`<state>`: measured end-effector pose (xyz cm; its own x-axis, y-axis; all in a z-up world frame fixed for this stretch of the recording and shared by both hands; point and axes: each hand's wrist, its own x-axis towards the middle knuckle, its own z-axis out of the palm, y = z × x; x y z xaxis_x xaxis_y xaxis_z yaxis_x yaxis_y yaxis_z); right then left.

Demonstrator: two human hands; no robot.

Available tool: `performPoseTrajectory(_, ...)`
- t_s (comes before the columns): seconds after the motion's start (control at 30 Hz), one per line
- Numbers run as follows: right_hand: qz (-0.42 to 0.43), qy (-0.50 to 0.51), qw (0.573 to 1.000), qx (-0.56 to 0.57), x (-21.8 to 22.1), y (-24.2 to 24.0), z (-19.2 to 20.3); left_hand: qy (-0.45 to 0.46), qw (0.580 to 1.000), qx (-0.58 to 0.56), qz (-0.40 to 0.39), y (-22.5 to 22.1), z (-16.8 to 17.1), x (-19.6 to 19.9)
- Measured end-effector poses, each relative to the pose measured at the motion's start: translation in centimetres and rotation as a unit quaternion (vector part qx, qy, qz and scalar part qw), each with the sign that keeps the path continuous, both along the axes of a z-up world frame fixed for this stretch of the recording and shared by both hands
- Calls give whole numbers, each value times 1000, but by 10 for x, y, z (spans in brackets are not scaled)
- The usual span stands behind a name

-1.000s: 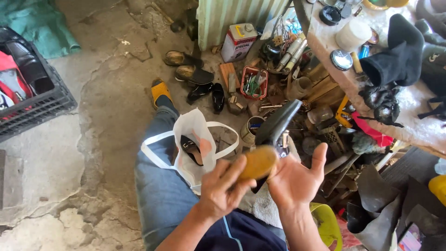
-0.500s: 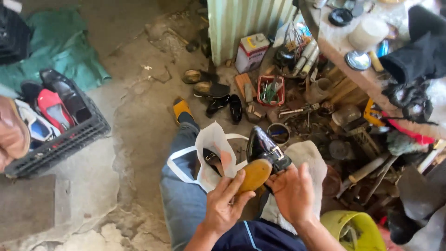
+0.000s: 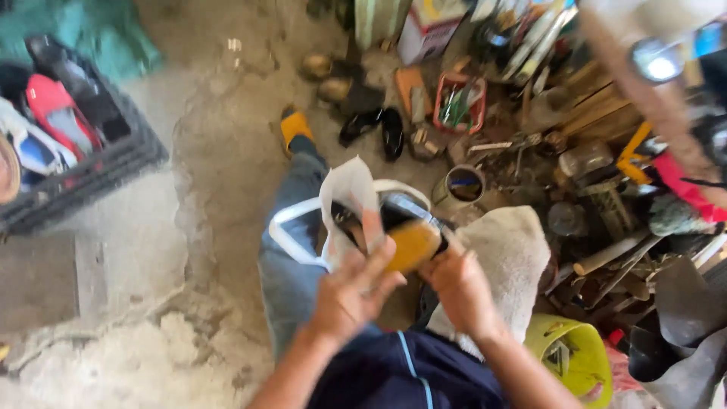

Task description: Inspecting, cleaning, and performing maintenance on various types of footwear using brushes and manual manipulation.

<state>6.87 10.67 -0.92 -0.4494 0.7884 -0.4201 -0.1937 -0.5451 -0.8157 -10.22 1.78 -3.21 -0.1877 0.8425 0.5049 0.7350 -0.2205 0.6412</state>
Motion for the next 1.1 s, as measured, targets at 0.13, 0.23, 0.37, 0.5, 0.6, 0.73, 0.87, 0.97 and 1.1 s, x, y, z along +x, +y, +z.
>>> performPoseTrajectory(0.13, -92, 143, 983, -71, -28, 31, 14, -97, 961, -111, 234, 1, 10, -68)
performPoseTrajectory(0.23, -174, 190, 953, -160, -65, 49, 24, -177, 915, -162, 324, -4, -3, -106)
performPoseTrajectory(0.37, -215, 120, 919, -307, -114, 54, -17, -342, 794, -348, 363, -4, -53, -130)
performPoseTrajectory(0.5, -206, 49, 916, -341, -139, 48, -126, -396, 773, -324, 375, 6, -107, -137)
performPoseTrajectory(0.6, -214, 34, 899, -379, -162, 41, -167, -417, 746, -333, 399, 13, -112, -145)
performPoseTrajectory(0.73, -217, -42, 877, -426, -179, 29, -247, -430, 724, -378, 386, 21, -102, -161)
performPoseTrajectory(0.87, -152, -89, 884, -434, -200, 24, -292, -445, 711, -387, 382, 24, -107, -170)
performPoseTrajectory(0.97, -110, -197, 847, -481, -211, 18, -328, -471, 695, -420, 345, 29, -102, -182)
performPoseTrajectory(1.1, -68, -179, 864, -466, -206, 12, -360, -445, 731, -382, 349, 28, -113, -184)
